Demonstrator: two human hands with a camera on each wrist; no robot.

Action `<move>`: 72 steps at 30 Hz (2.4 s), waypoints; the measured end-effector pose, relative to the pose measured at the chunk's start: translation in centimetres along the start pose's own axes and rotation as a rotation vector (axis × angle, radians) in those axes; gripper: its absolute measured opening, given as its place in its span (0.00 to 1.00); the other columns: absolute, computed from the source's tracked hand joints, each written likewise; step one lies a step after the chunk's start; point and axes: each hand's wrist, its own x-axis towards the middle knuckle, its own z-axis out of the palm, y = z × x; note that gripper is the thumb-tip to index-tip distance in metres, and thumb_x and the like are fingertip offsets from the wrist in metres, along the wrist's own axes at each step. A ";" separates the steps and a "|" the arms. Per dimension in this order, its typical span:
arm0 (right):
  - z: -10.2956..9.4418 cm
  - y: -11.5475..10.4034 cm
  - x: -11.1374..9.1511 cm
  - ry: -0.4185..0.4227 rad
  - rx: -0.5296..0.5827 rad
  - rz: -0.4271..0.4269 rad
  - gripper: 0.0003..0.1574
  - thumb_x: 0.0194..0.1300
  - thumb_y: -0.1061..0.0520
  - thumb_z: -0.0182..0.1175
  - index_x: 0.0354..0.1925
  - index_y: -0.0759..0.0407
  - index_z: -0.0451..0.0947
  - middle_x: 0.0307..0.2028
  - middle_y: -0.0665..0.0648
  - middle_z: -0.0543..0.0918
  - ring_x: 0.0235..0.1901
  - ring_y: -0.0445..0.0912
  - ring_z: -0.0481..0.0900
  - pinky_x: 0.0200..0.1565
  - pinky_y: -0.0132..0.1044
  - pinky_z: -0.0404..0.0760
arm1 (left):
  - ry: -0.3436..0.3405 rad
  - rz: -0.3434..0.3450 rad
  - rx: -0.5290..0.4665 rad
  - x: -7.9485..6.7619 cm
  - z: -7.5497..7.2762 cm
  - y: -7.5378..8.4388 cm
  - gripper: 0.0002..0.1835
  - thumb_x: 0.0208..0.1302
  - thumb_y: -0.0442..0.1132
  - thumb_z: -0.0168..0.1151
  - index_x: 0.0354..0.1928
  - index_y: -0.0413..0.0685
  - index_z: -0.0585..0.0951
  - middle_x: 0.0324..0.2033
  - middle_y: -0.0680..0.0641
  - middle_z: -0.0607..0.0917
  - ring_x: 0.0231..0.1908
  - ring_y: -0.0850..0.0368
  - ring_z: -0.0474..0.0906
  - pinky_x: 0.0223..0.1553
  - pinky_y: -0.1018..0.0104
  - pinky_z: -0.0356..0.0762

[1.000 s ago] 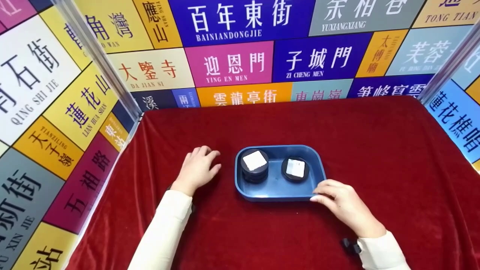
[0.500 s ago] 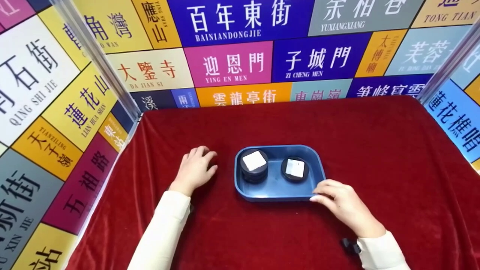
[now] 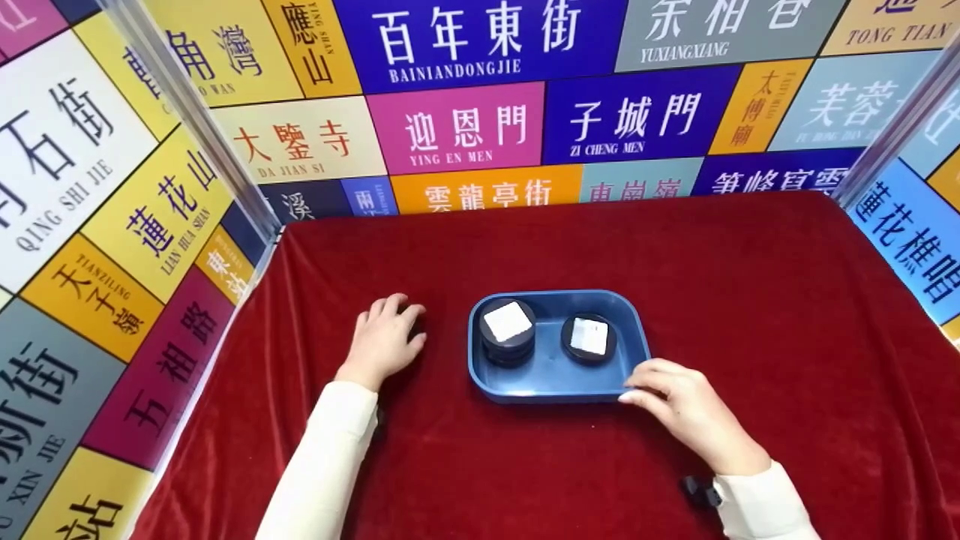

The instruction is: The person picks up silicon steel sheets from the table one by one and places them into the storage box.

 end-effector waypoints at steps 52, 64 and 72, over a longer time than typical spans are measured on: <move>-0.1 0.0 0.0 -0.007 0.001 0.010 0.07 0.57 0.61 0.74 0.35 0.51 0.88 0.36 0.47 0.85 0.39 0.39 0.81 0.49 0.16 0.72 | -0.094 -0.056 -0.042 -0.2 -0.1 0.4 0.25 0.69 0.50 0.61 0.67 0.60 0.75 0.70 0.44 0.68 0.62 0.29 0.69 0.56 0.35 0.73; 0.0 0.1 0.0 0.010 -0.003 -0.018 0.07 0.56 0.61 0.74 0.35 0.51 0.88 0.35 0.47 0.85 0.38 0.38 0.81 0.48 0.15 0.72 | -0.065 -0.038 -0.031 -0.4 -0.8 0.7 0.24 0.68 0.50 0.62 0.66 0.61 0.76 0.69 0.44 0.70 0.62 0.30 0.70 0.56 0.35 0.74; 0.1 0.1 -0.1 0.006 -0.005 -0.018 0.07 0.56 0.61 0.74 0.35 0.52 0.88 0.36 0.47 0.85 0.38 0.38 0.81 0.48 0.16 0.73 | -0.030 -0.005 -0.029 -0.2 -1.0 1.2 0.24 0.69 0.51 0.61 0.66 0.60 0.76 0.68 0.43 0.71 0.60 0.30 0.71 0.56 0.36 0.74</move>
